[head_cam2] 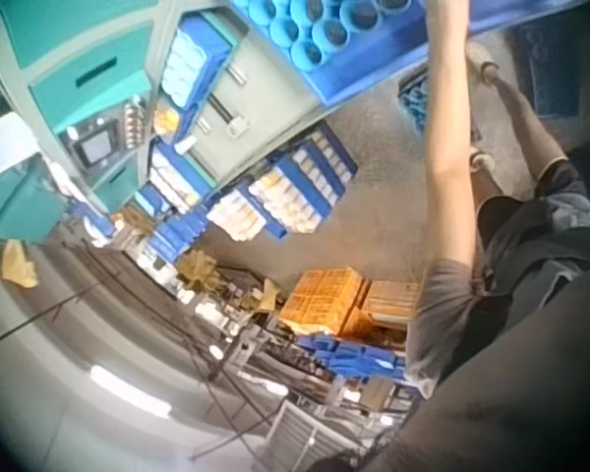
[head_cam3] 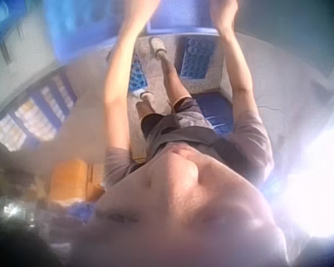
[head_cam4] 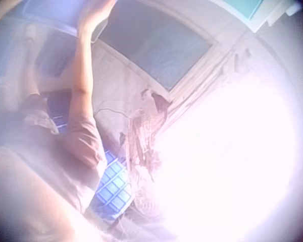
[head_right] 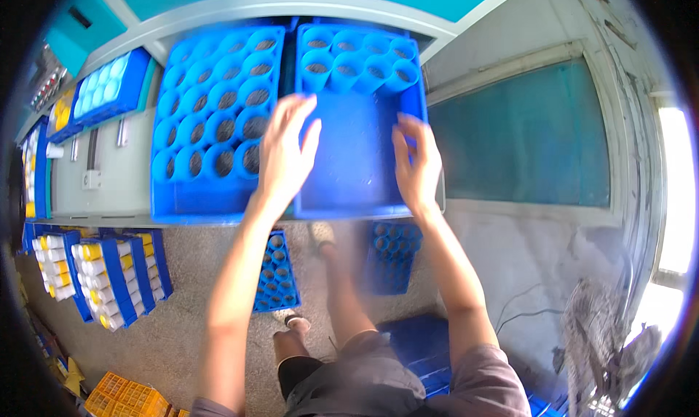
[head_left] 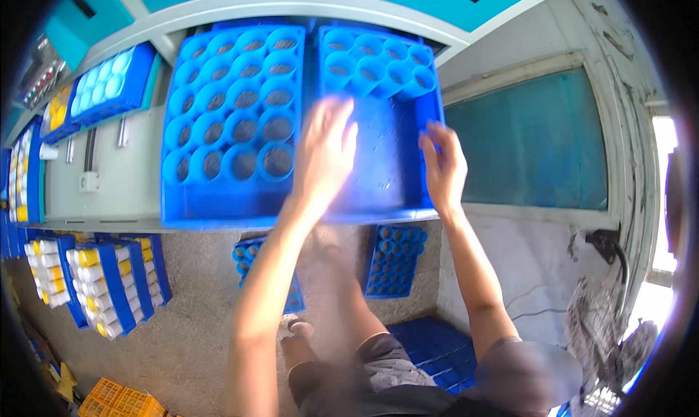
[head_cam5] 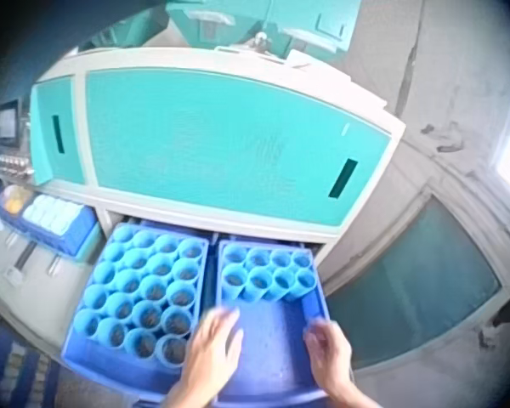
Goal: The person moves blue trays filled with small plastic cups to a green injection molding machine, uses a yellow air gun to clean the mold, and places cups into the mold cavities. The person then operates the machine and collects the finished cups into a tray.
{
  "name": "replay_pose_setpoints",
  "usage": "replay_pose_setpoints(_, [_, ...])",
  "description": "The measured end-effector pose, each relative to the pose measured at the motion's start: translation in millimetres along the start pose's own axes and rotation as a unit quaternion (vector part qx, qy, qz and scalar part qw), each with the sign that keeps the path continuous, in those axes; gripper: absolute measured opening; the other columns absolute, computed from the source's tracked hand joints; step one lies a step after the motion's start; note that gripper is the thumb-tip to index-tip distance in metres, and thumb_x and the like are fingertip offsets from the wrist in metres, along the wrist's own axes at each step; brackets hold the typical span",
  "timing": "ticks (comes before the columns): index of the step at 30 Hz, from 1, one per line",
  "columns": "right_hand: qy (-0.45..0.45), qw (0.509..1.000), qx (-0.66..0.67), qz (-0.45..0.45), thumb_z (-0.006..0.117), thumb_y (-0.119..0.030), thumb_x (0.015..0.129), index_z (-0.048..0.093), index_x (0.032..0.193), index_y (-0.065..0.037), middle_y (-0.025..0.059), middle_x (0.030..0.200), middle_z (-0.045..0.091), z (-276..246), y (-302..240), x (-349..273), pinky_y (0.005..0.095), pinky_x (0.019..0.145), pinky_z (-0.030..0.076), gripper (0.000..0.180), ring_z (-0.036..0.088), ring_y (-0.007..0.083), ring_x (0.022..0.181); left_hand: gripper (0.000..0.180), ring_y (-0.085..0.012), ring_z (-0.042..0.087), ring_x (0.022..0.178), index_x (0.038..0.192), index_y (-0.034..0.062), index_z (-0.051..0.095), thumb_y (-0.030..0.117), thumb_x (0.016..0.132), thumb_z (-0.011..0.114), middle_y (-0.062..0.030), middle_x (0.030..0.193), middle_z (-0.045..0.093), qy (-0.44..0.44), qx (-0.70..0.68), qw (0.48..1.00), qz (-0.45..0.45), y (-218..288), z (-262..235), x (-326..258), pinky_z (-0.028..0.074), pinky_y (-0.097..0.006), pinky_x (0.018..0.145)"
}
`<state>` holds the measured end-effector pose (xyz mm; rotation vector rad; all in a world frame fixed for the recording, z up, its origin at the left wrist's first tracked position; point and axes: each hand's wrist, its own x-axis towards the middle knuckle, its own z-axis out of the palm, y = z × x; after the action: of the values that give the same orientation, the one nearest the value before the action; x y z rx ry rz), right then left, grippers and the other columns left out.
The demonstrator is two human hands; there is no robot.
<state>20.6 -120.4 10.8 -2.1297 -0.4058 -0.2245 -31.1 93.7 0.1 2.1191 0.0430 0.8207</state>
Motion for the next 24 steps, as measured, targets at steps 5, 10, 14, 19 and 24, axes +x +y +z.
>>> replay_pose_setpoints(5, [-0.113,0.957,-0.261,-0.063,0.075,-0.014,0.077,0.063,0.124,-0.016,0.0215,0.111,0.066,43.4,79.8,180.3,0.0415,0.087,0.054,0.049,0.066,0.0381,0.098,0.047,-0.0417,0.063,0.106,0.129,0.0133,0.061,0.009,0.083,0.070,-0.0255,0.128,0.048,-0.139,0.196,0.960,-0.146,-51.7,110.5,126.1,0.053,-0.047,0.091])
replay_pose_setpoints(10, [-0.253,0.924,-0.283,-0.054,0.077,-0.016,0.073,0.072,0.110,-0.012,0.0223,0.095,0.070,71.7,133.4,227.6,0.0413,0.083,0.055,0.037,0.068,0.0381,0.090,0.026,-0.0387,0.068,0.096,0.104,0.0070,0.073,0.001,0.079,0.067,-0.0228,0.104,0.069,-0.241,0.238,0.923,-0.182,-106.3,154.3,151.3,0.054,-0.045,0.087])
replay_pose_setpoints(14, [-0.251,0.926,-0.272,-0.072,0.077,-0.013,0.072,0.073,0.104,-0.005,0.0225,0.094,0.070,53.1,110.7,221.7,0.0410,0.082,0.055,0.034,0.069,0.0382,0.090,0.022,-0.0392,0.068,0.092,0.098,0.0016,0.073,-0.002,0.077,0.067,-0.0247,0.094,0.069,-0.235,0.207,0.938,-0.149,-94.6,133.0,146.4,0.056,-0.044,0.082])
replay_pose_setpoints(19, [-0.212,0.956,-0.169,-0.111,0.071,0.002,0.072,0.071,0.107,-0.003,0.0211,0.098,0.070,-32.8,16.2,139.7,0.0397,0.078,0.055,0.035,0.069,0.0361,0.090,0.022,-0.0371,0.067,0.088,0.103,-0.0001,0.070,0.001,0.080,0.069,-0.0215,0.095,0.068,-0.195,0.057,0.975,-0.091,9.9,20.1,90.7,0.053,-0.043,0.077])
replay_pose_setpoints(24, [-0.301,0.939,-0.168,0.007,0.071,0.009,0.066,0.072,0.106,-0.006,0.0160,0.095,0.069,-105.8,-98.2,3.3,0.0355,0.069,0.055,0.043,0.067,0.0300,0.077,0.026,-0.0339,0.069,0.079,0.102,0.0031,0.069,-0.002,0.077,0.070,-0.0161,0.097,0.067,-0.247,-0.039,0.946,-0.204,111.9,-136.1,-26.0,0.055,-0.039,0.066])
